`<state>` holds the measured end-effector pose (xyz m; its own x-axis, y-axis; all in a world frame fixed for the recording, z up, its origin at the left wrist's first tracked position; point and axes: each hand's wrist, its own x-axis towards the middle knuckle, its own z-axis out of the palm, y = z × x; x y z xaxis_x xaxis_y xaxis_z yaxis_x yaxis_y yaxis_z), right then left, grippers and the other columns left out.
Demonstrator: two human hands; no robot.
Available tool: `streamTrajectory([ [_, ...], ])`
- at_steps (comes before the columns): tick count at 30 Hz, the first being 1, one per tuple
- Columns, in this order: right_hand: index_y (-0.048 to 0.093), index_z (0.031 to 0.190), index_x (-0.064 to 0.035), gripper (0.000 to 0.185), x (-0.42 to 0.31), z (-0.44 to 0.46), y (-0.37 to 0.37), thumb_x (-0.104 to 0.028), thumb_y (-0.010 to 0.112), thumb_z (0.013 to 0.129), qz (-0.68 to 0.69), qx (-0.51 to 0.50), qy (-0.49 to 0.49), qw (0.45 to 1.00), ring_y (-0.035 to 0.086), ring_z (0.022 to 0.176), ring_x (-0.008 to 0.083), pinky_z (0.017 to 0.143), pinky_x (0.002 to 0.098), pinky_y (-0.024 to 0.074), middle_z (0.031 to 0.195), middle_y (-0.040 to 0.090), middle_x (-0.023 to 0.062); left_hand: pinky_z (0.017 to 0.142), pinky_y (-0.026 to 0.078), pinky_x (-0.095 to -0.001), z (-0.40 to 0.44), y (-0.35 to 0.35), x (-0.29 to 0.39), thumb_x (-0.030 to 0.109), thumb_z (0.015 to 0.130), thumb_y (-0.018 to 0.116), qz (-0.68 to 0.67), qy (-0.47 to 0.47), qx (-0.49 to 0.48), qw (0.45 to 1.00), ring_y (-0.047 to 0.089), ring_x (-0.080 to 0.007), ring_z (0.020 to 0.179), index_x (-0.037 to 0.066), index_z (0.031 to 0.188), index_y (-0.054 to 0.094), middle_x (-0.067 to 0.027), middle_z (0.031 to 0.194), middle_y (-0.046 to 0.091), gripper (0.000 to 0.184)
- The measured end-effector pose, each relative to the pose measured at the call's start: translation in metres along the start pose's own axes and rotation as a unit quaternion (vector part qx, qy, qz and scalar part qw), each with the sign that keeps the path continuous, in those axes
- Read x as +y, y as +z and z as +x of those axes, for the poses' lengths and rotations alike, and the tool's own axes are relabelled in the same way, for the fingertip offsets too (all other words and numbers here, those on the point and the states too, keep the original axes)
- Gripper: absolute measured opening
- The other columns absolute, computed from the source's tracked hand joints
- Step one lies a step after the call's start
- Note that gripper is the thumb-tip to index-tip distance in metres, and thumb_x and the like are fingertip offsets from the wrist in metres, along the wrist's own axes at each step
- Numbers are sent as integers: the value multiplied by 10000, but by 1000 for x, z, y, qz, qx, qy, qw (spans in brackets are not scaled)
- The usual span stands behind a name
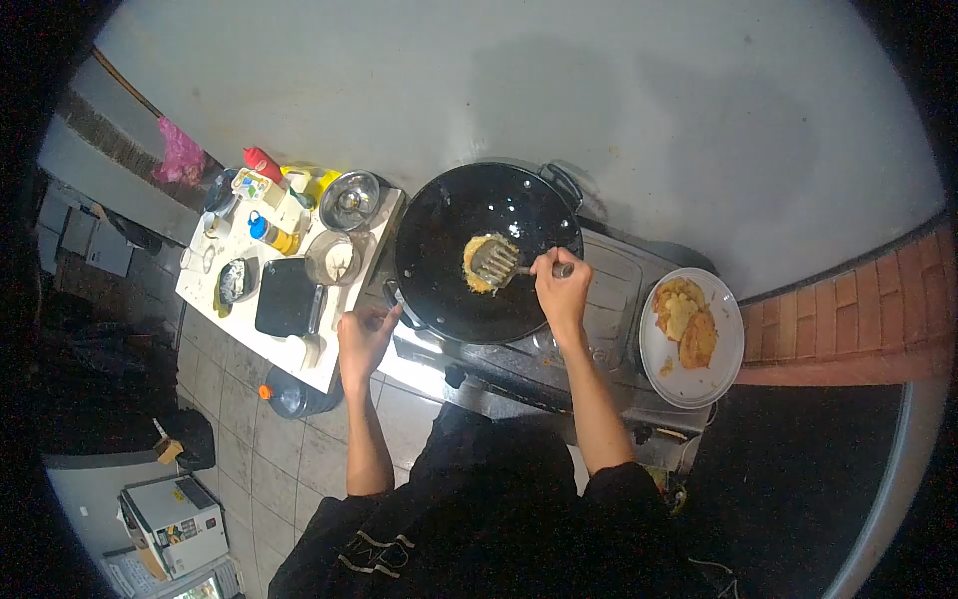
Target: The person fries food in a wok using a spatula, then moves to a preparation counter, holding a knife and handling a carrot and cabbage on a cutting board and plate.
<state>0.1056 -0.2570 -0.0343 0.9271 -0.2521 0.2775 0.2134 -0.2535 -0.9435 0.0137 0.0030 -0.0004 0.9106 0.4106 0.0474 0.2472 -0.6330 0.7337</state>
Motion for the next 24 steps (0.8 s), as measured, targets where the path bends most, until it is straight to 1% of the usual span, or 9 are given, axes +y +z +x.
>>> streamTrajectory([
  [6,535,603,23,258,-4,-2,-3,-24,518,856,27,-19,-2,999,492,527,70,507,255,375,559,544,22,461,351,-304,0,0,-1,265,769,757,0,-4,1,1000,423,-125,432,-50,761,686,-66,471,473,323],
  [8,517,598,20,254,-8,-2,-5,-18,529,849,12,-38,43,998,475,527,55,492,250,361,555,525,4,457,335,-299,1,2,-2,273,771,756,-1,-4,13,1000,396,-120,433,-47,768,688,-52,467,452,328],
  [9,517,598,20,254,-7,-2,-5,-18,529,849,11,-41,42,998,475,527,55,492,250,361,555,525,4,457,335,-299,0,2,-1,273,771,756,-2,-6,14,1000,396,-120,433,-47,768,688,-52,467,452,328],
  [11,514,594,17,248,-1,1,-3,-12,534,840,21,-42,18,999,464,530,43,483,244,350,554,510,-8,456,341,-302,-1,2,1,286,769,757,0,-8,26,1000,408,-125,426,-46,766,688,-56,463,459,339],
  [15,516,587,14,240,4,4,-3,3,530,827,45,-54,7,998,458,532,40,487,242,348,551,505,-10,458,345,-303,-2,3,-1,298,768,756,-3,-11,35,999,430,-129,427,-41,772,692,-61,466,472,345],
  [17,522,582,12,232,6,4,-3,10,528,814,38,-48,-13,998,453,527,40,487,244,344,552,510,-13,467,366,-311,-2,3,1,303,765,755,-5,-17,29,999,470,-146,434,-34,780,696,-74,480,501,343],
  [18,522,582,12,232,0,3,-4,10,528,814,40,-50,-15,998,453,527,40,487,244,344,552,510,-13,467,366,-311,-3,3,0,303,765,755,-5,-18,32,999,470,-146,434,-34,780,696,-74,480,501,343],
  [20,533,586,14,223,-12,2,-5,7,528,809,13,-41,13,999,450,521,43,485,249,339,546,511,-11,483,392,-322,-2,4,-1,306,763,754,7,-15,36,999,503,-168,446,-23,788,702,-84,495,525,334],
  [24,544,590,18,228,2,3,-1,-9,534,817,30,-21,1,999,457,518,47,487,247,344,536,516,-3,502,415,-339,-4,5,0,316,759,755,9,-12,42,999,526,-191,458,-15,785,702,-90,505,538,336],
])
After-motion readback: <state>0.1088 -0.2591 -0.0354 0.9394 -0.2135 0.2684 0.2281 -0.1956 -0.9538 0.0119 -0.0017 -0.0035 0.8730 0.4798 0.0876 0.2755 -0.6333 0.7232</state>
